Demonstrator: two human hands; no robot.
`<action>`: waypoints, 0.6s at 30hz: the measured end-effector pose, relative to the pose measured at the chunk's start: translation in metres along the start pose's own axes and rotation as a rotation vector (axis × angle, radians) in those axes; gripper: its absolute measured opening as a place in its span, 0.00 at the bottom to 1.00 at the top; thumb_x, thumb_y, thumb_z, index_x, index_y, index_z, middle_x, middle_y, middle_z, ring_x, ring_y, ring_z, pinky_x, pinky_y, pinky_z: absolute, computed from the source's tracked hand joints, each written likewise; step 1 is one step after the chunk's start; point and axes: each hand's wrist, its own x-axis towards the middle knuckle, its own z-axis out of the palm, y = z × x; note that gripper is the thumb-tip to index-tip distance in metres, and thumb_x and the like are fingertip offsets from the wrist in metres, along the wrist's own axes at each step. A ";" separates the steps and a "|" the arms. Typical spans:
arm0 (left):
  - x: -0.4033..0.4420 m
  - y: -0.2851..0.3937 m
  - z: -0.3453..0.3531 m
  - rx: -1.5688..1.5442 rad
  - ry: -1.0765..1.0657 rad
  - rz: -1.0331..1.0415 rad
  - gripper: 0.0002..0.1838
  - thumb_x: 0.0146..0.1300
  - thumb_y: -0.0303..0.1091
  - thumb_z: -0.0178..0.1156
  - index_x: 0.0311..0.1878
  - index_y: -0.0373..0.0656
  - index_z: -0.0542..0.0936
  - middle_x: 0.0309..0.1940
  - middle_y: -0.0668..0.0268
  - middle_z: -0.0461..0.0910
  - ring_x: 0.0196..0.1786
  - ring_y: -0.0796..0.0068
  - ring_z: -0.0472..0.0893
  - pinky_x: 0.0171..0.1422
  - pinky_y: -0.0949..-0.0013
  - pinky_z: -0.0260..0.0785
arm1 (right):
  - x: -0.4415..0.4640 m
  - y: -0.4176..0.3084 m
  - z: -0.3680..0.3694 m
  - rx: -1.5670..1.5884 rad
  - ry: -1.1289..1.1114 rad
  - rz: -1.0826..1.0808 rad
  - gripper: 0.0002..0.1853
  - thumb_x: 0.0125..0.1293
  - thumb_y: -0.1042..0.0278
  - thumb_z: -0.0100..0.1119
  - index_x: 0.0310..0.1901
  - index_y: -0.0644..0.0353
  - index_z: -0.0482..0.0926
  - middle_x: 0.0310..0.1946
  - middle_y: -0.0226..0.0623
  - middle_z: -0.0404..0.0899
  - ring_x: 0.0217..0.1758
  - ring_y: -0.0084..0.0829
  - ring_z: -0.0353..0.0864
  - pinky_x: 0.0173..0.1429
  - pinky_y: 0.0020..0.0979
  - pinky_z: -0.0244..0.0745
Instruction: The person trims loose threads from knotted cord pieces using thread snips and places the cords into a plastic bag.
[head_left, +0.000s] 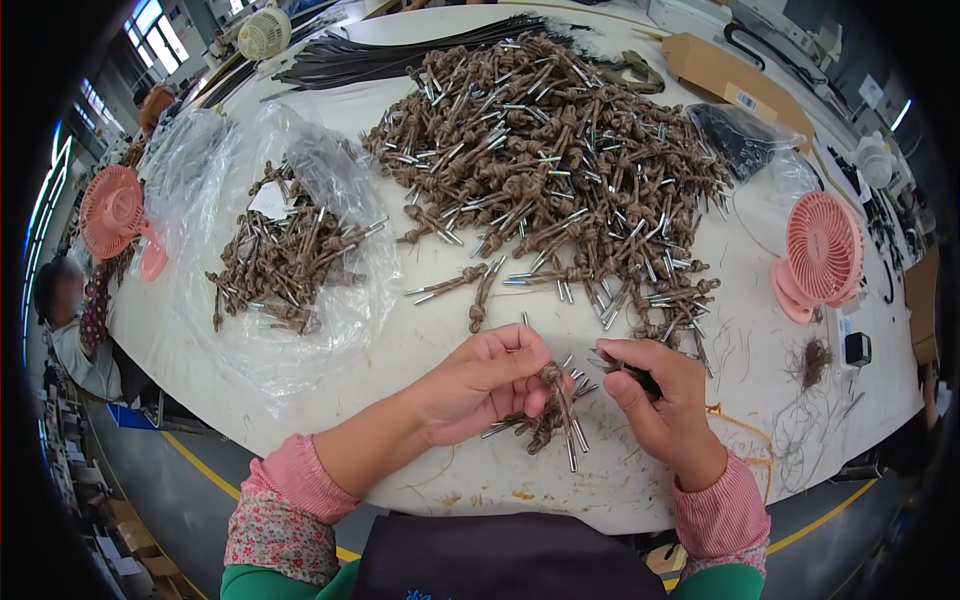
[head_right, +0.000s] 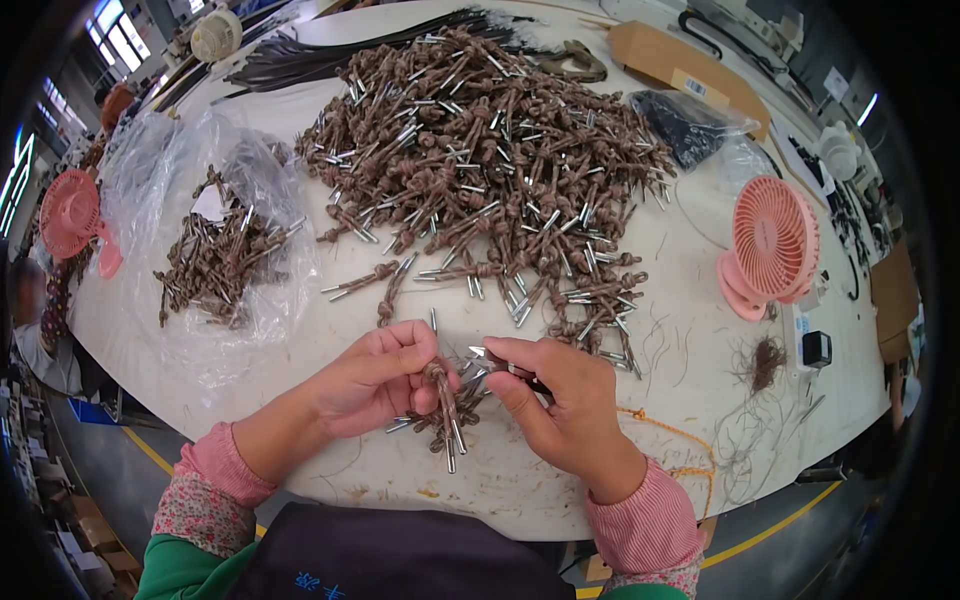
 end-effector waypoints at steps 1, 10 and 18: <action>0.001 0.000 0.001 -0.013 0.042 0.053 0.06 0.71 0.37 0.55 0.42 0.45 0.74 0.41 0.57 0.81 0.33 0.77 0.78 0.41 0.75 0.73 | 0.000 -0.001 -0.001 -0.007 -0.022 -0.011 0.13 0.60 0.70 0.66 0.47 0.56 0.82 0.25 0.33 0.80 0.23 0.28 0.77 0.28 0.27 0.69; 0.002 -0.006 -0.002 -0.003 0.063 0.151 0.03 0.71 0.33 0.55 0.42 0.45 0.73 0.41 0.62 0.82 0.35 0.77 0.80 0.42 0.75 0.76 | 0.004 -0.005 0.001 -0.232 -0.099 -0.193 0.16 0.55 0.66 0.69 0.47 0.53 0.82 0.18 0.28 0.70 0.17 0.29 0.69 0.22 0.31 0.62; 0.002 -0.007 0.000 0.022 0.099 0.140 0.04 0.70 0.32 0.57 0.41 0.45 0.73 0.39 0.63 0.81 0.34 0.77 0.80 0.41 0.75 0.76 | 0.004 -0.007 0.004 -0.347 -0.089 -0.275 0.18 0.53 0.70 0.69 0.48 0.54 0.82 0.17 0.28 0.70 0.17 0.28 0.69 0.22 0.30 0.61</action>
